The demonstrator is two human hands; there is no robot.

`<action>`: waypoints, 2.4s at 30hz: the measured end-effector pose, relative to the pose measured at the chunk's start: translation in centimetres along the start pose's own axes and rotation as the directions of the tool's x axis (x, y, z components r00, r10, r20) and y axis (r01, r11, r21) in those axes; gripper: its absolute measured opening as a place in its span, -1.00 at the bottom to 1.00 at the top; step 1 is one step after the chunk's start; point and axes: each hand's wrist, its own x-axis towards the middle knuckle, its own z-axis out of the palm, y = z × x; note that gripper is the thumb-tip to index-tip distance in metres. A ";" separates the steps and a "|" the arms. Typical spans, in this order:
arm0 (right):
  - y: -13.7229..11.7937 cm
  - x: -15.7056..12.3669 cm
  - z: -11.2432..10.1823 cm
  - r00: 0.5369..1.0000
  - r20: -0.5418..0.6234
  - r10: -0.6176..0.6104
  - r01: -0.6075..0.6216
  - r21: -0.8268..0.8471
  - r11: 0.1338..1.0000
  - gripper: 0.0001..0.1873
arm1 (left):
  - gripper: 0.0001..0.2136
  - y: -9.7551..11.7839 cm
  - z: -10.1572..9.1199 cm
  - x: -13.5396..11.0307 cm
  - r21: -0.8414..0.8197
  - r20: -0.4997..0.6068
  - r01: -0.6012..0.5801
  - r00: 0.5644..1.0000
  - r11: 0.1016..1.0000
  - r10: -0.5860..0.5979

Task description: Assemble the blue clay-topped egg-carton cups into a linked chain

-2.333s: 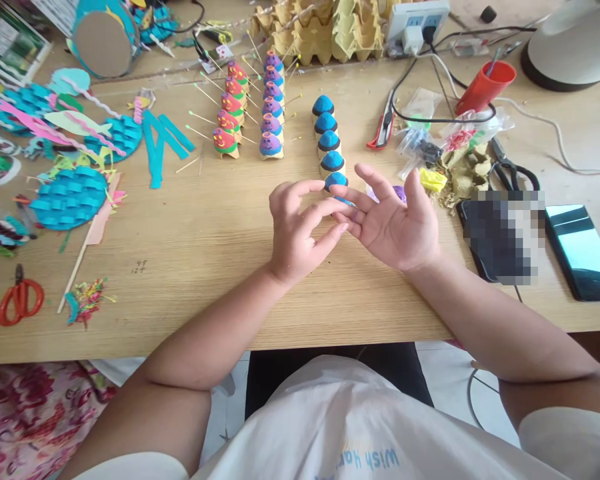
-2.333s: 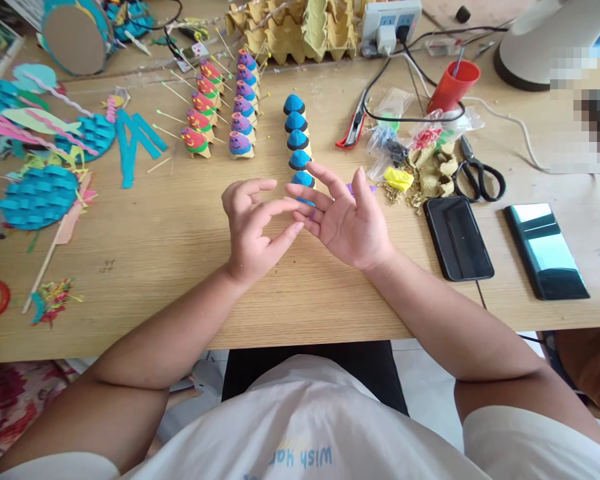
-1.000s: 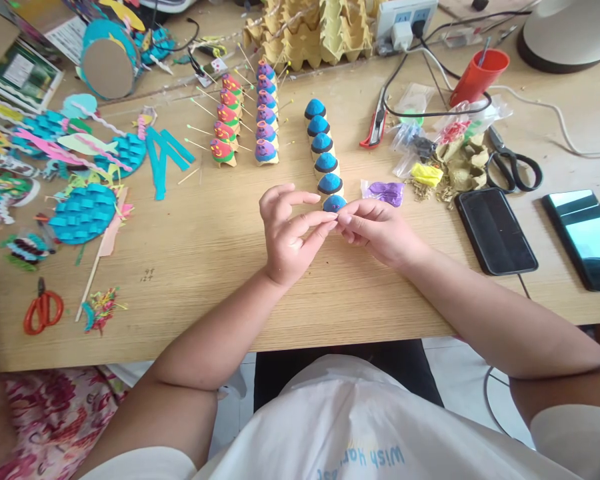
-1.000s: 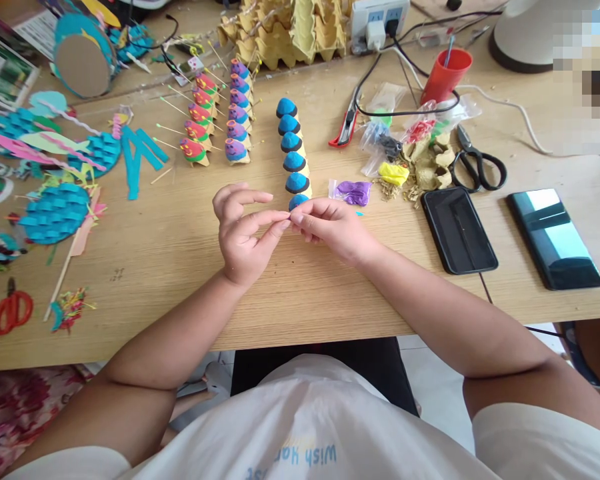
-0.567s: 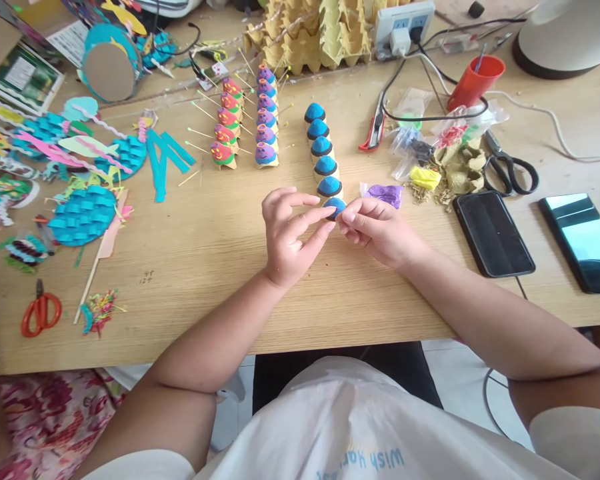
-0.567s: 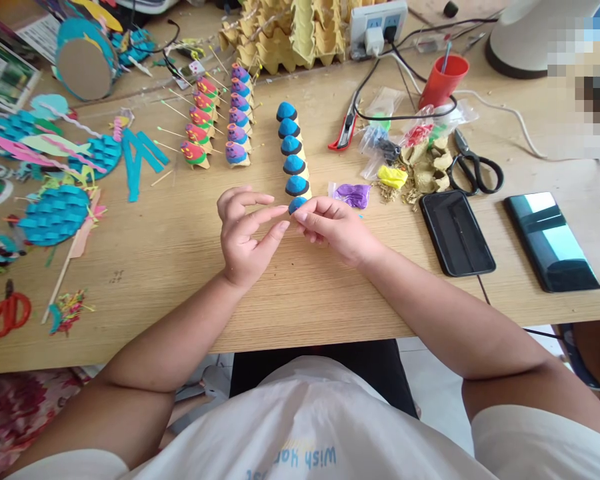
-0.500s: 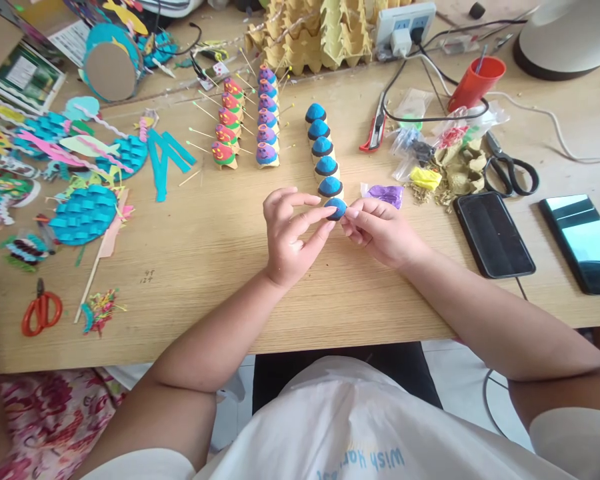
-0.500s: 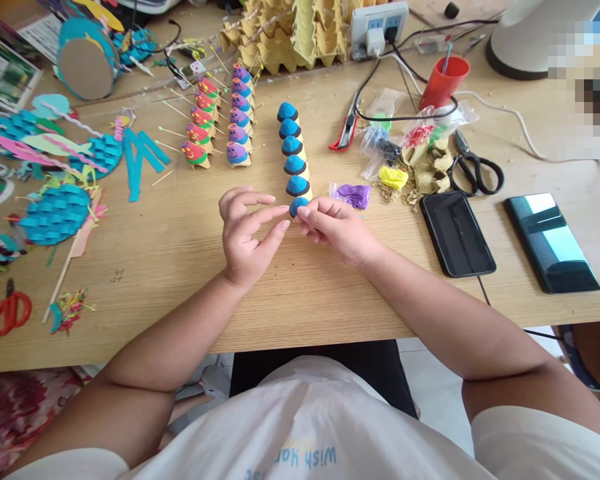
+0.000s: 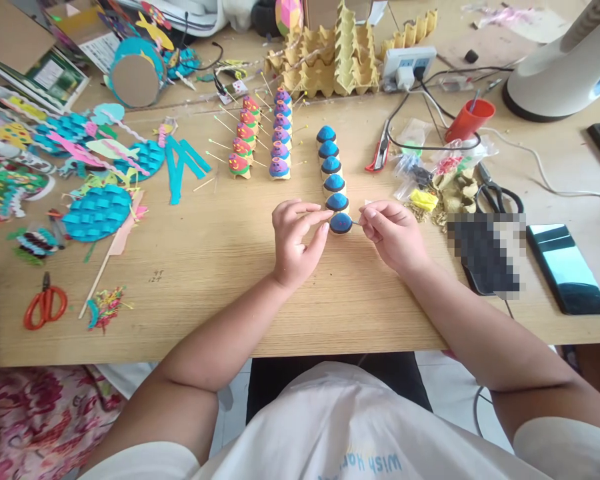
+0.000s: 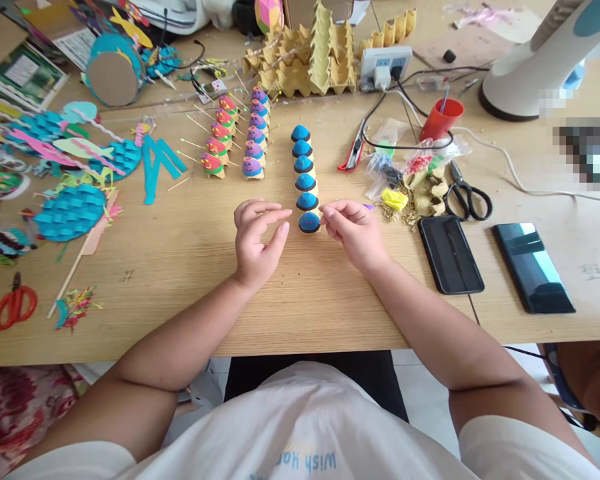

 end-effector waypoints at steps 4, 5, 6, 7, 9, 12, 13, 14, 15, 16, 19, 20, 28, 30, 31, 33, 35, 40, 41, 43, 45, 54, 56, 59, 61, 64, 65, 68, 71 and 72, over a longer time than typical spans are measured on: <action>-0.6 0.2 0.1 0.991 -0.086 -0.107 0.103 -0.046 0.994 -0.65 | -0.82 -0.2 0.0 0.3 -0.004 -0.045 0.020 0.999 1.000 -0.020; -0.8 0.3 0.3 0.989 -0.103 -0.102 0.097 -0.045 0.994 -0.65 | -0.82 -0.3 0.1 0.3 -0.010 -0.057 0.027 0.998 1.000 -0.028; -1.1 0.6 0.5 0.990 -0.111 -0.083 0.079 -0.039 0.996 -0.65 | -0.81 -0.3 0.1 0.4 -0.019 -0.070 0.037 0.997 0.999 -0.038; -1.2 0.9 0.7 0.991 -0.117 -0.059 0.057 -0.028 0.998 -0.65 | -0.80 -0.3 0.1 0.4 -0.030 -0.081 0.054 0.995 0.998 -0.056; -1.5 2.0 1.2 0.991 -0.128 -0.036 0.037 0.007 0.999 -0.63 | -0.79 -0.2 0.2 0.4 -0.060 -0.102 0.092 0.990 0.994 -0.098; -1.2 4.1 1.9 0.980 -0.188 -0.058 0.067 0.042 0.997 -0.58 | -0.82 -0.3 0.4 0.6 -0.174 -0.119 0.170 0.974 0.970 -0.192; -1.0 4.7 2.1 0.978 -0.197 -0.073 0.082 0.037 0.996 -0.58 | -0.82 -0.4 0.6 0.7 -0.218 -0.117 0.208 0.964 0.954 -0.237; -0.7 5.3 2.3 0.976 -0.197 -0.088 0.094 0.022 0.995 -0.57 | -0.82 -0.5 0.8 1.0 -0.244 -0.103 0.253 0.953 0.936 -0.284; -0.3 5.7 2.3 0.973 -0.197 -0.117 0.120 0.005 0.993 -0.55 | -0.82 -0.7 1.0 1.4 -0.256 -0.088 0.300 0.939 0.919 -0.331; 0.0 5.9 2.3 0.969 -0.189 -0.160 0.160 -0.016 0.987 -0.53 | -0.82 -1.0 1.4 1.8 -0.270 -0.073 0.335 0.928 0.903 -0.366; 0.8 6.0 1.8 0.962 -0.057 -0.266 0.257 -0.129 0.958 -0.52 | -0.83 -1.7 2.8 3.3 -0.363 -0.055 0.368 0.909 0.856 -0.414; 0.9 6.0 1.5 0.960 -0.016 -0.279 0.271 -0.191 0.943 -0.51 | -0.83 -1.9 3.3 3.7 -0.386 -0.053 0.375 0.903 0.843 -0.426; 0.8 6.1 0.6 0.937 0.123 -0.327 0.345 -0.462 0.817 -0.29 | -0.73 -2.2 4.7 3.9 -0.353 -0.045 0.188 0.975 0.917 -0.217; 0.7 6.1 0.7 0.937 0.131 -0.323 0.346 -0.472 0.811 -0.28 | -0.75 -2.2 4.3 3.9 -0.316 -0.020 0.135 0.989 0.939 -0.149; 0.6 6.1 0.7 0.937 0.138 -0.322 0.348 -0.476 0.807 -0.28 | -0.76 -2.1 4.2 4.0 -0.294 -0.021 0.115 0.992 0.949 -0.126; 0.5 6.0 0.6 0.932 0.165 -0.323 0.362 -0.483 0.797 -0.27 | -0.74 -2.1 4.1 4.1 -0.248 -0.011 0.061 0.998 0.967 -0.066; 0.5 5.9 0.5 0.921 0.205 -0.330 0.389 -0.482 0.786 -0.28 | -0.75 -2.1 4.2 4.1 -0.217 -0.009 0.014 1.000 0.976 -0.016; 0.6 5.9 0.5 0.883 0.314 -0.350 0.465 -0.479 0.744 -0.32 | -0.79 -2.3 4.5 3.9 -0.222 -0.010 0.025 1.000 0.975 -0.027; 0.6 5.9 0.5 0.875 0.334 -0.350 0.477 -0.480 0.736 -0.33 | -0.80 -2.4 4.6 3.9 -0.227 -0.005 0.040 0.999 0.973 -0.042; 0.7 6.0 0.5 0.861 0.373 -0.345 0.497 -0.476 0.725 -0.35 | -0.82 -2.4 4.6 3.9 -0.239 -0.001 0.060 0.998 0.969 -0.062; 0.8 6.0 0.4 0.856 0.382 -0.349 0.506 -0.478 0.718 -0.35 | -0.82 -2.5 4.5 4.0 -0.255 0.000 0.069 0.997 0.965 -0.071; 1.3 6.3 -0.2 0.776 0.392 -0.495 0.631 -0.469 0.618 -0.56 | -0.75 -2.7 4.8 3.6 -0.443 0.034 0.256 0.962 0.859 -0.270; 1.5 6.4 -0.3 0.767 0.397 -0.504 0.642 -0.449 0.622 -0.65 | -0.71 -2.8 5.0 3.4 -0.487 0.068 0.307 0.946 0.817 -0.316; 1.8 6.5 -0.3 0.775 0.365 -0.515 0.631 -0.416 0.655 -0.76 | -0.68 -3.0 5.3 3.2 -0.535 0.111 0.354 0.930 0.767 -0.352; 1.8 6.4 -0.3 0.781 0.339 -0.524 0.624 -0.404 0.669 -0.80 | -0.68 -3.0 5.2 3.2 -0.552 0.134 0.370 0.924 0.747 -0.358; 1.7 6.4 -0.1 0.819 0.273 -0.505 0.574 -0.430 0.697 -0.79 | -0.67 -2.8 4.8 3.2 -0.557 0.143 0.379 0.920 0.739 -0.365; 1.6 6.4 0.0 0.839 0.240 -0.489 0.543 -0.433 0.719 -0.75 | -0.67 -2.7 4.7 3.2 -0.555 0.134 0.378 0.920 0.741 -0.369; 1.4 6.3 0.3 0.888 0.155 -0.432 0.458 -0.363 0.811 -0.63 | -0.67 -2.6 4.4 3.4 -0.525 0.086 0.353 0.927 0.774 -0.365; 1.2 6.2 0.6 0.904 0.138 -0.404 0.427 -0.291 0.856 -0.54 | -0.68 -2.6 4.5 3.3 -0.481 0.063 0.319 0.941 0.817 -0.331; 1.1 6.1 0.6 0.906 0.138 -0.400 0.423 -0.295 0.857 -0.51 | -0.69 -2.6 4.5 3.3 -0.471 0.060 0.309 0.946 0.826 -0.320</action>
